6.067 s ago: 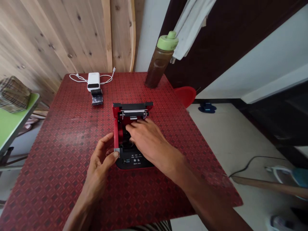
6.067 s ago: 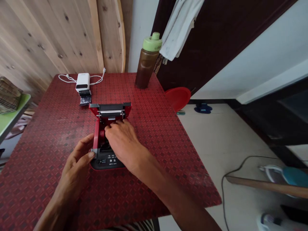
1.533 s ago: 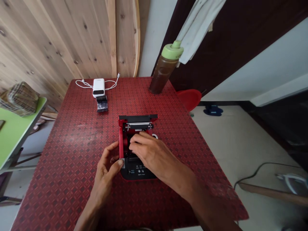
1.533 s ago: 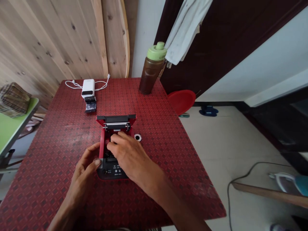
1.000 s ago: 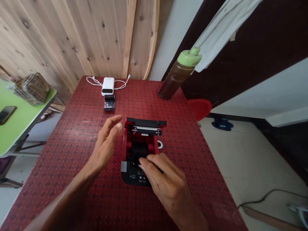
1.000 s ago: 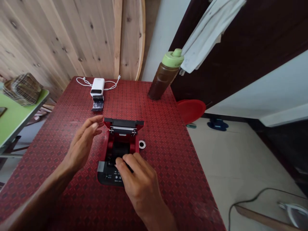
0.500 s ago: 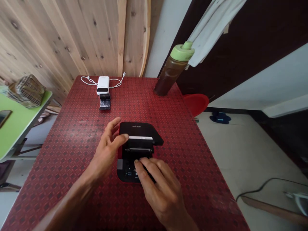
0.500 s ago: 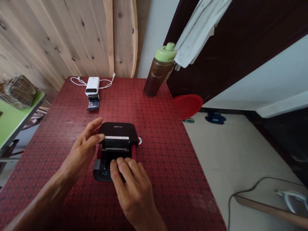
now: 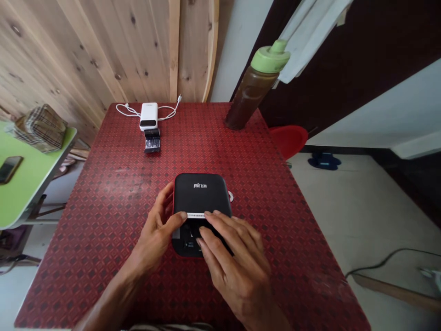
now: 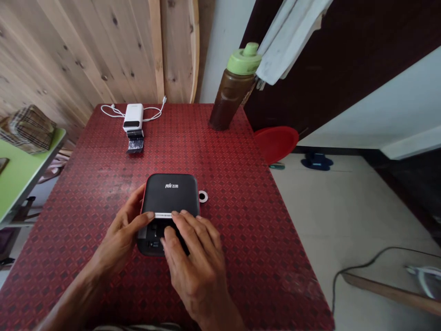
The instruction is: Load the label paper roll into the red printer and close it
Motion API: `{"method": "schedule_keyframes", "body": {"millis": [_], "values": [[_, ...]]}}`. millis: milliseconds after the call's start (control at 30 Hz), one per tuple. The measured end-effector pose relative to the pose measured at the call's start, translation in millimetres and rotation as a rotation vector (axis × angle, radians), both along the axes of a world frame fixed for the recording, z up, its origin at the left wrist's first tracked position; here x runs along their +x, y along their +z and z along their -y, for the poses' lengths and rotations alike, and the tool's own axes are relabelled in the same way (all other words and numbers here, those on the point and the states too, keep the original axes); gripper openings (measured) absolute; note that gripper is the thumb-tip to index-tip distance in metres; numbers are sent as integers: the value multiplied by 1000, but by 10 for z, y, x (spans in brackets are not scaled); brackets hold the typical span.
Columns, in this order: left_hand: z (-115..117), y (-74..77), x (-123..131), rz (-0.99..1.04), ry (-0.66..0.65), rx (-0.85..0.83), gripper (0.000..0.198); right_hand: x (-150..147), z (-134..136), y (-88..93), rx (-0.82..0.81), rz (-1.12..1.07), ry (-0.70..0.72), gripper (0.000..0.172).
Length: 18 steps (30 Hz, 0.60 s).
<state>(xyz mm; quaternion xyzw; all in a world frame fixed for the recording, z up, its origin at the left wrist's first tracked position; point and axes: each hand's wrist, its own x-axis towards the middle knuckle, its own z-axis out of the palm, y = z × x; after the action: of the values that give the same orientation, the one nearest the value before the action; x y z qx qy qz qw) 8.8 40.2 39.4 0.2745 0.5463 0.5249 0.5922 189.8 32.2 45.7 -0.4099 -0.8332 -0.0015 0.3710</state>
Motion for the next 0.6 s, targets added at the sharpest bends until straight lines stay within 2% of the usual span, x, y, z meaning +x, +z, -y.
{"method": "schedule_keyframes", "body": {"millis": [333,500,600], "values": [[21,-81,16,-38,7,36,72,-26,11,-33,-1,10,7,15],[146,-75,-35,-55,3,60,64,55,73,-28,-20,-29,16,33],[255,-51,-85,-45,-30,53,58,152,178,-80,-24,-124,-54,50]]}}
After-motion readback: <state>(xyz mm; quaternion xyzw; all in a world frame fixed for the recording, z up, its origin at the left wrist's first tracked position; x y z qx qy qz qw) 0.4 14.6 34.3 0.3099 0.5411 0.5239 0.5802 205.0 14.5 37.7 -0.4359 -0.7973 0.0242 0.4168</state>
